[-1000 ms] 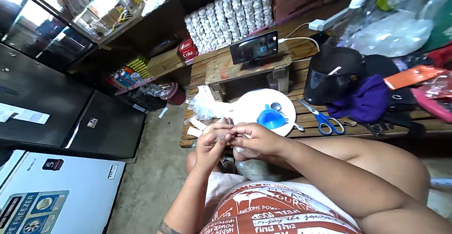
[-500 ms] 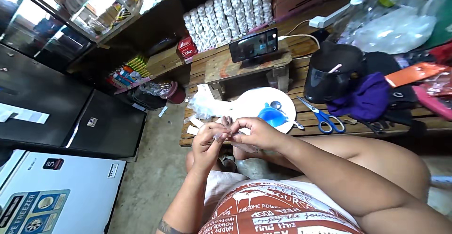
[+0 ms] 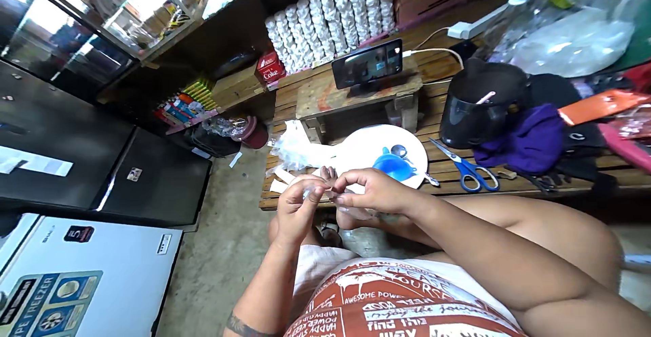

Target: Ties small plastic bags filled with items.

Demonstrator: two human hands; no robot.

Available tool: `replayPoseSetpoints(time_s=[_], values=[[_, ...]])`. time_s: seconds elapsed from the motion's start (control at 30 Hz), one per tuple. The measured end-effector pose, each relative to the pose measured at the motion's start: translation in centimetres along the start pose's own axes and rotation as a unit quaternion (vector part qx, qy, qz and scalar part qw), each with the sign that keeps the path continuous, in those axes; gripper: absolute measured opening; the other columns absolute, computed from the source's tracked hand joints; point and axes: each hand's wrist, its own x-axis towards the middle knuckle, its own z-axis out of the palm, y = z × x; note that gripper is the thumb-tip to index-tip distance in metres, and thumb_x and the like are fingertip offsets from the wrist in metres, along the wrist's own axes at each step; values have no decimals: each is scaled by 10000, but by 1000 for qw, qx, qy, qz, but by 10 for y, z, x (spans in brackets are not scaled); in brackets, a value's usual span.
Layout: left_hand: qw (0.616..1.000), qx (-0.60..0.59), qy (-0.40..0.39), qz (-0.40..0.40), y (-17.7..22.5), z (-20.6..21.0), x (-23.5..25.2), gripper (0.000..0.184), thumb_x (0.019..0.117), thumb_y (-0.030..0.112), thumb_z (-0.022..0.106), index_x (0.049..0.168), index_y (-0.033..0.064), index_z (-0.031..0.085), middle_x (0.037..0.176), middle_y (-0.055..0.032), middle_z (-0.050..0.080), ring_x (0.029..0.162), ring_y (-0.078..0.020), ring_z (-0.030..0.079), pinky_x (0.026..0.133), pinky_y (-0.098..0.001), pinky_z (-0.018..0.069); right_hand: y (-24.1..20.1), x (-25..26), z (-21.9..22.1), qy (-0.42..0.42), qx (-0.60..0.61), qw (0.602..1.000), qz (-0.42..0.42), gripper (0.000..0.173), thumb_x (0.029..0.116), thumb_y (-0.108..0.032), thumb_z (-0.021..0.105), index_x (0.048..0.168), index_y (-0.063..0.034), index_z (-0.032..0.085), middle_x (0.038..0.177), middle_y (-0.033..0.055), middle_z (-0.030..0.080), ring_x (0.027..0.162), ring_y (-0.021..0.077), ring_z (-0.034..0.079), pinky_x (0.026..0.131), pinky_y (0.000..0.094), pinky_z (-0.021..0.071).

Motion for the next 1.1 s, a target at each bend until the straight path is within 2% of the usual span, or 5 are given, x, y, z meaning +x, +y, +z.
replayPoseSetpoints(time_s=[0.2, 0.3, 0.4, 0.67, 1.1], values=[[999, -7, -10, -40, -5, 4, -1, 247, 1005, 409, 626, 1116, 216, 732, 1131, 82, 704, 1093, -60, 641, 963, -292, 537, 0, -1, 7, 43, -18, 999, -27, 157, 919, -206, 739, 970, -60, 765, 998, -3, 705, 1015, 19, 616, 931, 230, 494], [990, -28, -27, -133, -8, 8, -7, 677, 892, 556, 705, 1357, 87, 555, 1230, 60, 657, 1097, -32, 630, 950, -258, 536, -3, -2, 8, 85, -13, 995, -41, 126, 889, -203, 763, 916, -81, 768, 1085, -2, 689, 1120, 69, 592, 995, 280, 482], [981, -45, -64, -179, -12, 11, -10, 892, 782, 623, 778, 1349, -11, 510, 1220, 28, 659, 1102, -31, 630, 958, -260, 532, -5, -3, 10, 128, -42, 988, -71, 135, 851, -239, 791, 884, -108, 786, 1035, -13, 648, 1093, 101, 553, 979, 308, 451], [986, -41, -85, -141, -18, 37, -16, 484, 895, 173, 755, 1224, -103, 533, 1119, -55, 675, 1021, -53, 667, 948, -297, 566, -10, -5, 12, 150, 36, 988, -31, 96, 839, -224, 803, 839, -134, 768, 1061, -28, 640, 1077, 82, 570, 919, 250, 501], [987, -86, -47, -127, -14, 63, -27, 487, 911, 116, 707, 1262, -74, 430, 1017, 0, 667, 905, -39, 676, 861, -286, 590, -21, -12, 10, 176, 63, 981, -42, 71, 819, -155, 814, 814, -107, 761, 1045, -11, 652, 1003, 71, 604, 818, 214, 541]])
